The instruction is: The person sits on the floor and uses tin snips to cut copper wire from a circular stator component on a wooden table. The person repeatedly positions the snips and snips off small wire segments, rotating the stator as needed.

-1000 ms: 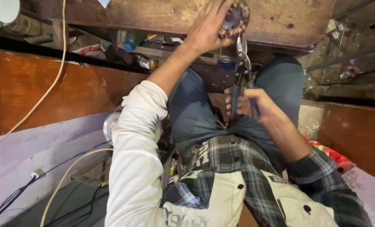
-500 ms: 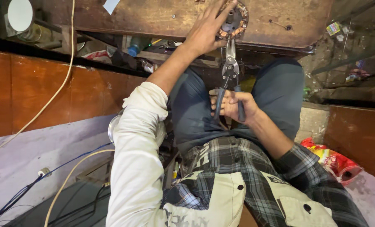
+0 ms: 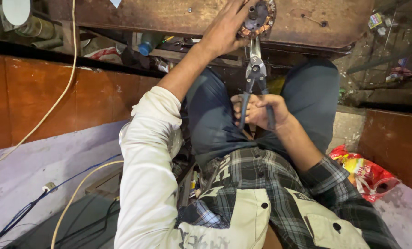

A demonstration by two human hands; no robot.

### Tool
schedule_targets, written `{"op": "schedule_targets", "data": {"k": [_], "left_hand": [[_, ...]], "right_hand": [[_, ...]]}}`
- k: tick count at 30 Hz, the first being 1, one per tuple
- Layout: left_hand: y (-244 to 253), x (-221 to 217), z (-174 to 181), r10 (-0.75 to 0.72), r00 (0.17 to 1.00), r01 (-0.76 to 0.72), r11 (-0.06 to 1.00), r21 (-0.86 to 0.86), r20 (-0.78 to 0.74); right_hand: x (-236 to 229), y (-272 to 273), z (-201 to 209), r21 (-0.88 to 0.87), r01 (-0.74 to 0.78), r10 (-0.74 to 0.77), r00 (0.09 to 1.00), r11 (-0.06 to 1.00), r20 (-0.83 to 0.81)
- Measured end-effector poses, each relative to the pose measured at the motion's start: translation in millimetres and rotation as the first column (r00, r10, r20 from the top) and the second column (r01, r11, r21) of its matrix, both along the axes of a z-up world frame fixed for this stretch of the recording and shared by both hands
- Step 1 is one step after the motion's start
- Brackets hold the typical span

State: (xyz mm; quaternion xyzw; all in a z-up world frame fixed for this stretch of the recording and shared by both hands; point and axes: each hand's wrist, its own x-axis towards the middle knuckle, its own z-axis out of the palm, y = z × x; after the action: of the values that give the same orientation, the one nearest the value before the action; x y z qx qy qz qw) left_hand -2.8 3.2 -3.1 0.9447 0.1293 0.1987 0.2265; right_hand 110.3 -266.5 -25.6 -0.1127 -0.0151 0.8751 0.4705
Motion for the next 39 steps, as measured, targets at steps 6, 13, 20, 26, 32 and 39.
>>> {"op": "schedule_targets", "data": {"k": [6, 13, 20, 26, 32, 39], "left_hand": [[1.7, -1.0, -4.8, 0.03, 0.995, -0.031, 0.999, -0.011, -0.098], [-0.6, 0.0, 3.5, -0.006, 1.0, 0.006, 1.0, 0.005, -0.008], [-4.0, 1.9, 5.9, -0.004, 0.999, 0.002, 0.999, 0.047, 0.036], [-1.3, 6.3, 3.4, -0.004, 0.999, 0.003, 0.999, 0.037, 0.033], [-4.1, 18.5, 18.7, -0.01, 1.0, 0.01, 1.0, 0.017, 0.008], [-1.3, 7.5, 17.3, -0.042, 0.999, 0.041, 0.999, -0.021, -0.003]], "right_hand": [[-8.3, -3.5, -17.4, -0.06, 0.083, -0.071, 0.98, 0.995, 0.187], [3.8, 5.9, 5.7, -0.165, -0.021, 0.061, 0.968, 0.986, 0.243], [-45.7, 9.4, -18.7, -0.12, 0.13, -0.113, 0.985, 0.984, 0.134], [-69.5, 13.4, -47.1, -0.167, 0.256, -0.193, 0.927, 0.952, 0.321], [-69.7, 12.6, -32.8, -0.193, 0.338, -0.208, 0.846, 0.921, 0.491], [-17.2, 4.2, -0.2, -0.011, 0.068, -0.068, 0.998, 0.998, 0.004]]}}
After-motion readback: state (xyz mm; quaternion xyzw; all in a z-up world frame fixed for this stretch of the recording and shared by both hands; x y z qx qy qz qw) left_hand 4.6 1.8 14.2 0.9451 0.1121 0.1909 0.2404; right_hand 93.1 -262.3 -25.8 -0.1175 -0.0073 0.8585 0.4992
